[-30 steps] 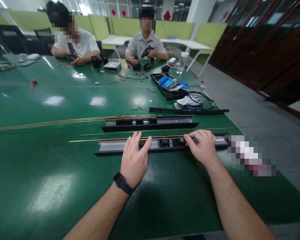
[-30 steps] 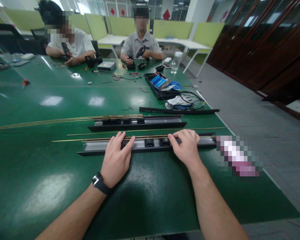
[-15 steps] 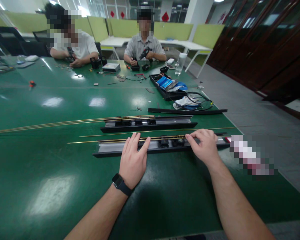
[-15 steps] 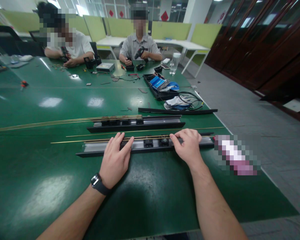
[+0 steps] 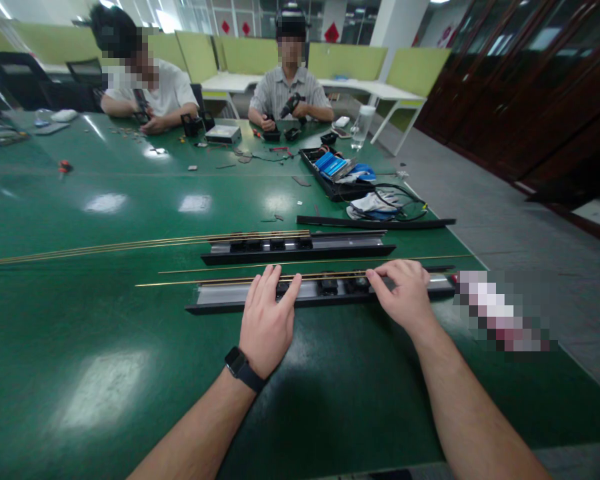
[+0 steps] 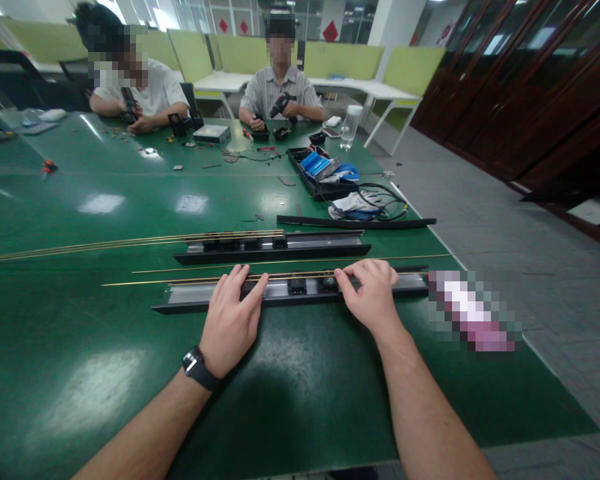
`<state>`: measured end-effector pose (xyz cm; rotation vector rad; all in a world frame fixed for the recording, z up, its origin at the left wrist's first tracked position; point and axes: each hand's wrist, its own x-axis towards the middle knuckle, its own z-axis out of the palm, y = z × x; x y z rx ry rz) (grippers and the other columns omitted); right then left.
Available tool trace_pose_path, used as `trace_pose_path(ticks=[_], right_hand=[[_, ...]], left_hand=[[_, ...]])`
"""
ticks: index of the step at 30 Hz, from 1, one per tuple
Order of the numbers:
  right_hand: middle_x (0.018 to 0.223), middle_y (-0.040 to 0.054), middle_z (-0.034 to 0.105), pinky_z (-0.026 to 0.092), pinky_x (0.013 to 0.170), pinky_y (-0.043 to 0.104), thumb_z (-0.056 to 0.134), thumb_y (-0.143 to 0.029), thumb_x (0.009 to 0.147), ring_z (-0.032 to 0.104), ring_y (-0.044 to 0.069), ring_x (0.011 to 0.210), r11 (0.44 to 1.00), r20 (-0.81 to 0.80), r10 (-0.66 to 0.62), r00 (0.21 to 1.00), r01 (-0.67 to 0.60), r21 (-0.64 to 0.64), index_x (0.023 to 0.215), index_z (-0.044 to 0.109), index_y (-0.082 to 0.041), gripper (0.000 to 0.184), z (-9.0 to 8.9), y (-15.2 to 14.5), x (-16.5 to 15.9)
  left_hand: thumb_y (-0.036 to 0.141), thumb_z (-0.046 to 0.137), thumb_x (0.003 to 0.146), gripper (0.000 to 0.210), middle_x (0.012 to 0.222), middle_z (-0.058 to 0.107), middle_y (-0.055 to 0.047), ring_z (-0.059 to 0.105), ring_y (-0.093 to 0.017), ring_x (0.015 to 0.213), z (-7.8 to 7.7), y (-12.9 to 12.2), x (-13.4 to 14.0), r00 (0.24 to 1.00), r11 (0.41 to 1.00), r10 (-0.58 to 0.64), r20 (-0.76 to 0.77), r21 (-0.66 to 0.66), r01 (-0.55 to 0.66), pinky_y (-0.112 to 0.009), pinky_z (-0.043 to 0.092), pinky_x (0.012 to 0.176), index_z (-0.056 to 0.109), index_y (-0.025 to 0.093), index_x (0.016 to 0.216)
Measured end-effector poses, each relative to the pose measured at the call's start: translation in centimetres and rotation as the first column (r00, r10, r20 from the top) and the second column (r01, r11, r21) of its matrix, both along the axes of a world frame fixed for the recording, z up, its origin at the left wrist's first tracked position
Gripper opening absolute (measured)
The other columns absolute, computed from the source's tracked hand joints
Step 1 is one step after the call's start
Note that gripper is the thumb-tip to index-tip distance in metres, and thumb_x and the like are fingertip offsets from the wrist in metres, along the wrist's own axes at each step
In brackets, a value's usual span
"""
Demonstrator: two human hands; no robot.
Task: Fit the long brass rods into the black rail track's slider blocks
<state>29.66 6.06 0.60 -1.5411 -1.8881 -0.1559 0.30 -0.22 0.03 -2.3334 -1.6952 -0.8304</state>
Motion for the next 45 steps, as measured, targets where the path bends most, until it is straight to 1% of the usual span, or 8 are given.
trace_pose_path(ticks=[8,16,19,24,26,33,39,45], right_hand=[[0.09,0.0067,0.073,0.034,0.093,0.046,0.058,-0.053,0.099,0.057,0.029,0.104,1.0,-0.009,-0.005,1.0,0.005,-0.001,0.078,0.071,-0.025,0.037,0.1,0.1,0.2],[0.09,0.0076,0.072,0.033,0.09,0.046,0.058,-0.054,0.098,0.055,0.029,0.101,1.0,0.004,-0.028,1.0,0.028,0.001,0.077,0.072,-0.025,0.038,0.0,0.4,1.1],[0.089,0.0077,0.071,0.033,0.09,0.046,0.057,-0.054,0.098,0.055,0.029,0.101,0.999,0.007,-0.032,0.999,0.032,-0.01,0.077,0.071,-0.025,0.038,0.0,0.4,1.3],[0.089,0.0069,0.073,0.033,0.093,0.046,0.058,-0.053,0.098,0.056,0.029,0.104,1.0,0.001,-0.01,1.0,0.01,-0.01,0.081,0.072,-0.026,0.035,0.2,0.2,0.7],[0.091,0.0069,0.074,0.033,0.095,0.047,0.059,-0.053,0.098,0.057,0.03,0.105,1.0,0.0,0.0,1.0,0.0,-0.011,0.083,0.072,-0.026,0.034,0.2,0.1,0.3],[0.089,0.007,0.074,0.034,0.094,0.047,0.058,-0.054,0.1,0.058,0.029,0.104,1.0,0.008,0.007,1.0,-0.007,-0.004,0.079,0.071,-0.025,0.038,0.1,0.1,0.0],[0.09,0.007,0.072,0.033,0.092,0.046,0.058,-0.054,0.099,0.056,0.029,0.102,1.0,0.011,-0.01,1.0,0.01,0.001,0.078,0.071,-0.025,0.038,0.0,0.3,0.6],[0.091,0.0074,0.071,0.033,0.09,0.045,0.058,-0.053,0.098,0.055,0.029,0.101,0.999,0.019,-0.034,0.999,0.034,0.008,0.078,0.072,-0.025,0.038,-0.1,0.5,1.7]], left_hand=[[0.011,0.054,0.098,0.055,0.161,0.05,-0.02,0.042,-0.037,0.155,0.1,0.0,0.0,1.0,1.0,-0.008,-0.009,0.011,0.008,-0.06,0.041,0.124,0.059,0.024,0.151],[0.01,0.055,0.098,0.055,0.16,0.051,-0.021,0.042,-0.039,0.155,0.0,0.0,-0.1,1.0,1.0,-0.009,-0.022,0.013,0.009,-0.059,0.04,0.124,0.059,0.023,0.151],[0.011,0.055,0.098,0.055,0.161,0.05,-0.02,0.042,-0.038,0.155,0.0,0.0,-0.1,1.0,1.0,-0.005,-0.013,0.017,0.006,-0.059,0.041,0.124,0.059,0.024,0.152],[0.01,0.056,0.097,0.056,0.161,0.051,-0.017,0.042,-0.036,0.155,0.0,0.0,0.0,1.0,1.0,-0.004,0.011,0.016,0.004,-0.059,0.041,0.124,0.059,0.027,0.151],[0.01,0.055,0.097,0.056,0.161,0.051,-0.017,0.041,-0.036,0.156,0.0,0.0,0.0,1.0,1.0,-0.005,0.012,0.012,0.005,-0.06,0.041,0.124,0.059,0.026,0.151],[0.01,0.056,0.097,0.055,0.161,0.05,-0.02,0.041,-0.038,0.155,0.0,0.0,0.0,1.0,1.0,-0.006,-0.007,0.017,0.006,-0.059,0.04,0.125,0.059,0.024,0.151],[0.011,0.056,0.098,0.057,0.162,0.049,-0.018,0.04,-0.037,0.156,0.0,0.0,0.0,1.0,1.0,-0.007,-0.008,0.011,0.008,-0.058,0.039,0.125,0.058,0.025,0.152],[0.011,0.056,0.098,0.055,0.16,0.05,-0.02,0.043,-0.038,0.154,0.0,0.0,0.0,1.0,1.0,-0.005,-0.018,0.024,0.006,-0.058,0.04,0.124,0.059,0.023,0.151]])
